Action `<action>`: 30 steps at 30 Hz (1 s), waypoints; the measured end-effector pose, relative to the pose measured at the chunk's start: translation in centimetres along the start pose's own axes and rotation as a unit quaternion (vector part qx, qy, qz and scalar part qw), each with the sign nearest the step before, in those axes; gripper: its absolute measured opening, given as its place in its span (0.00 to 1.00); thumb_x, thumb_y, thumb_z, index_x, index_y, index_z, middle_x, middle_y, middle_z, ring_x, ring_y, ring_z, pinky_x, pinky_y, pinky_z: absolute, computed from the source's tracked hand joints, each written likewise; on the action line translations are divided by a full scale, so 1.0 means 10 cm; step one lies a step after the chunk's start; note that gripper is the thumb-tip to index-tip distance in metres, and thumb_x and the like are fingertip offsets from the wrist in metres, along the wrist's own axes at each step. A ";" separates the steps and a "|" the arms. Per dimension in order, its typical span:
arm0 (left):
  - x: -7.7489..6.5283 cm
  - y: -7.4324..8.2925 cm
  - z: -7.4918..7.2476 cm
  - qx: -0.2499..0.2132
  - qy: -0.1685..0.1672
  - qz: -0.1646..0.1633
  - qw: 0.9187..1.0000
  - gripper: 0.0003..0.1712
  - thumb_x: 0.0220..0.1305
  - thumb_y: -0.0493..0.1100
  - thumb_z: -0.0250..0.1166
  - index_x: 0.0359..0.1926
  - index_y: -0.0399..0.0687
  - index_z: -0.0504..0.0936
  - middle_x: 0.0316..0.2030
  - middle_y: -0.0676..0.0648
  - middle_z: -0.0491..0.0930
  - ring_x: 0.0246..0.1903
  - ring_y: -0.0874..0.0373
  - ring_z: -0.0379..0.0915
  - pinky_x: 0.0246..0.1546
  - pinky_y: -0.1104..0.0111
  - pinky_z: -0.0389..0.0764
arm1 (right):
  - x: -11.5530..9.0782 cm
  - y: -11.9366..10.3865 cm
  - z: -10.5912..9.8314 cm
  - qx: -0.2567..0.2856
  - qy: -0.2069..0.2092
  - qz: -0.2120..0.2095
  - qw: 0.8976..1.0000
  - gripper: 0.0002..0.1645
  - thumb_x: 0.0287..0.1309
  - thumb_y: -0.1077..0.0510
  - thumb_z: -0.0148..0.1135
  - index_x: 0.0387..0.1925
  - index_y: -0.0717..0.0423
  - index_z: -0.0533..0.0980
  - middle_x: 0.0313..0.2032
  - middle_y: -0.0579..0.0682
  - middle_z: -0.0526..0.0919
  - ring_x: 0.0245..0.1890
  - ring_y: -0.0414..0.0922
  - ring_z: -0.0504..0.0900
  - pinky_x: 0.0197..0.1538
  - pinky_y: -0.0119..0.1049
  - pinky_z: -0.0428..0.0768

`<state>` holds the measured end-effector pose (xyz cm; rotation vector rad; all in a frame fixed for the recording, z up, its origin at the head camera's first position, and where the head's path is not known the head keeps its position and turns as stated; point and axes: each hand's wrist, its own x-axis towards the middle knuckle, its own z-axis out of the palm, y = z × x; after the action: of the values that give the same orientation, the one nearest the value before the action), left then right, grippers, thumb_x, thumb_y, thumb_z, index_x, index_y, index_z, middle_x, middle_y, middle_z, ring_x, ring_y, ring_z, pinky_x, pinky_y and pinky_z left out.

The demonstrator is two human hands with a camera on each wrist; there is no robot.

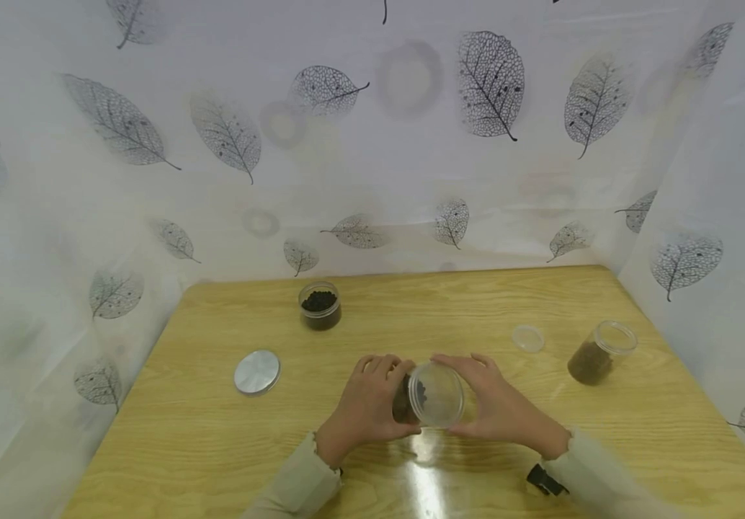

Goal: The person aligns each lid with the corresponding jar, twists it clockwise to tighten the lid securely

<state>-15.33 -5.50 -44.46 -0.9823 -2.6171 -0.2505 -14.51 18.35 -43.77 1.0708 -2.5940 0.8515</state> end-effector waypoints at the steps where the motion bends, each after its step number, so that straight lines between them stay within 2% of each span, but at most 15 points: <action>1: 0.00 0.00 0.00 0.000 0.000 0.001 1.000 0.54 0.28 0.74 0.72 0.57 0.55 0.70 0.46 0.52 0.74 0.46 0.58 0.73 0.55 0.60 0.73 | -0.01 -0.01 0.01 0.001 0.006 0.005 1.000 0.62 0.22 0.47 0.82 0.64 0.55 0.63 0.59 0.48 0.74 0.56 0.48 0.75 0.58 0.64 0.62; 12: -0.01 0.01 0.01 -0.003 0.009 0.003 1.000 0.53 0.28 0.74 0.73 0.56 0.55 0.70 0.45 0.53 0.74 0.46 0.58 0.73 0.54 0.60 0.73 | -0.11 -0.12 0.11 -0.012 0.037 0.074 0.997 0.61 0.24 0.44 0.81 0.64 0.55 0.63 0.59 0.50 0.74 0.57 0.51 0.74 0.61 0.62 0.63; 19: -0.02 0.01 0.00 -0.003 0.014 0.004 1.000 0.53 0.27 0.73 0.73 0.56 0.55 0.71 0.45 0.53 0.74 0.45 0.59 0.73 0.54 0.61 0.73 | -0.15 -0.20 0.16 -0.009 0.062 0.111 0.992 0.61 0.22 0.44 0.81 0.63 0.57 0.65 0.57 0.54 0.75 0.55 0.53 0.75 0.61 0.61 0.64; 24: -0.02 0.01 0.00 0.002 0.014 0.005 1.000 0.53 0.27 0.74 0.73 0.56 0.55 0.70 0.45 0.53 0.74 0.45 0.59 0.73 0.54 0.61 0.73 | -0.15 -0.19 0.15 -0.016 0.055 0.099 0.993 0.61 0.25 0.42 0.80 0.64 0.58 0.63 0.58 0.54 0.74 0.56 0.53 0.74 0.61 0.61 0.64; 30: -0.01 0.01 0.00 0.001 0.009 0.001 1.000 0.53 0.27 0.74 0.73 0.56 0.56 0.70 0.46 0.53 0.73 0.46 0.59 0.73 0.54 0.61 0.73 | -0.06 -0.08 0.03 -0.021 0.017 0.029 0.999 0.68 0.20 0.42 0.82 0.68 0.53 0.58 0.62 0.51 0.70 0.60 0.51 0.71 0.60 0.64 0.60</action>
<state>-15.15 -5.50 -44.50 -0.9786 -2.5996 -0.2560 -13.49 18.05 -43.88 0.9661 -2.6144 0.8171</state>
